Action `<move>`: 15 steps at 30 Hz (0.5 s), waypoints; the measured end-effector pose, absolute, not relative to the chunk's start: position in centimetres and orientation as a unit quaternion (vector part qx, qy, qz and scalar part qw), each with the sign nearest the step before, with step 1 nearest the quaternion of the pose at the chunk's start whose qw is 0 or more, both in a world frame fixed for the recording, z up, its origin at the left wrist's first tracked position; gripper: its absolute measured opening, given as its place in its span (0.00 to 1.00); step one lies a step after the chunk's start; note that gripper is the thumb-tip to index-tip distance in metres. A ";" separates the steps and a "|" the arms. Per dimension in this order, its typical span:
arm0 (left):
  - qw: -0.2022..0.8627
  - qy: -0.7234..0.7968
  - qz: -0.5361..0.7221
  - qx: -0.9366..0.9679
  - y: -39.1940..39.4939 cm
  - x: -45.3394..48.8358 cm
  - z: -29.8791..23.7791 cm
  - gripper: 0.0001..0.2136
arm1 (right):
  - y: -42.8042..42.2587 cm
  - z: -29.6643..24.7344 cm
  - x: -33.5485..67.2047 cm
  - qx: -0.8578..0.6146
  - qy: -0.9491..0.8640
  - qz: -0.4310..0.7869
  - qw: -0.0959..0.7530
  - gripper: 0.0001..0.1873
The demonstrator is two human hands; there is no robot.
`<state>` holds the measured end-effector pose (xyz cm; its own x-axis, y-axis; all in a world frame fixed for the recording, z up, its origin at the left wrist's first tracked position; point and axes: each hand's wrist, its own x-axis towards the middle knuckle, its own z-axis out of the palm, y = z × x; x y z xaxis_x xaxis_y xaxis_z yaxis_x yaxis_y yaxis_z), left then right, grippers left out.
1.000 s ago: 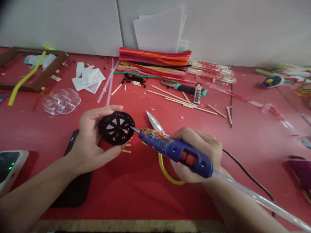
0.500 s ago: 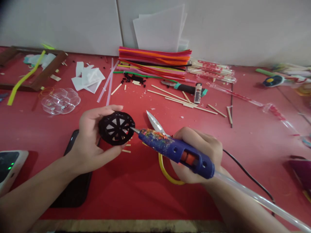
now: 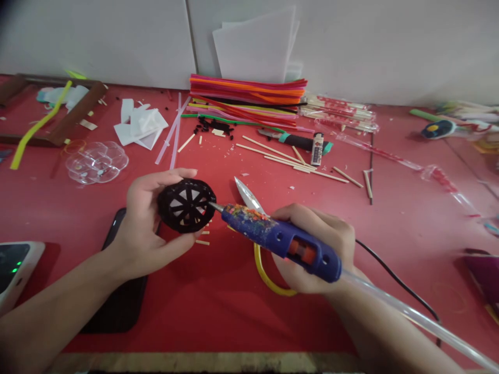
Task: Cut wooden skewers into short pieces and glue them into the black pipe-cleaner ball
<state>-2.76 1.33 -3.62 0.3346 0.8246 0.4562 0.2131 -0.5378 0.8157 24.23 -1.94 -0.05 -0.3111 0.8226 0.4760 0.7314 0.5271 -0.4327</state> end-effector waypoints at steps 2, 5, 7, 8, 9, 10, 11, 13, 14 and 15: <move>0.332 0.348 0.460 0.746 1.3 -2.8 -3.7 0.36 | -1.8 0.0 24.1 -0.482 -0.805 0.062 0.340 0.06; 0.326 0.348 0.460 0.749 1.3 -2.8 -3.7 0.36 | -1.8 0.0 23.9 -0.490 -0.801 0.058 0.339 0.03; 0.326 0.349 0.458 0.750 1.3 -2.8 -3.6 0.36 | -1.8 0.0 23.9 -0.492 -0.800 0.057 0.340 0.03; 0.327 0.350 0.457 0.749 1.3 -2.8 -3.6 0.36 | -1.8 0.0 24.0 -0.490 -0.800 0.057 0.341 0.03; 0.329 0.349 0.458 0.748 1.3 -2.8 -3.6 0.36 | -1.8 0.0 24.1 -0.489 -0.800 0.056 0.344 0.02; 0.330 0.348 0.459 0.748 1.3 -2.8 -3.6 0.36 | -1.8 0.0 24.1 -0.489 -0.800 0.056 0.344 0.02; 0.331 0.349 0.459 0.747 1.3 -2.8 -3.6 0.36 | -1.9 0.0 24.2 -0.488 -0.801 0.057 0.342 0.02; 0.331 0.350 0.459 0.746 1.3 -2.8 -3.6 0.36 | -1.8 0.0 24.2 -0.487 -0.803 0.058 0.339 0.02; 0.331 0.352 0.457 0.746 1.3 -2.8 -3.6 0.36 | -1.8 0.0 24.3 -0.485 -0.804 0.058 0.340 0.02; 0.331 0.355 0.455 0.747 1.3 -2.8 -3.7 0.36 | -1.8 0.0 24.3 -0.483 -0.805 0.060 0.339 0.02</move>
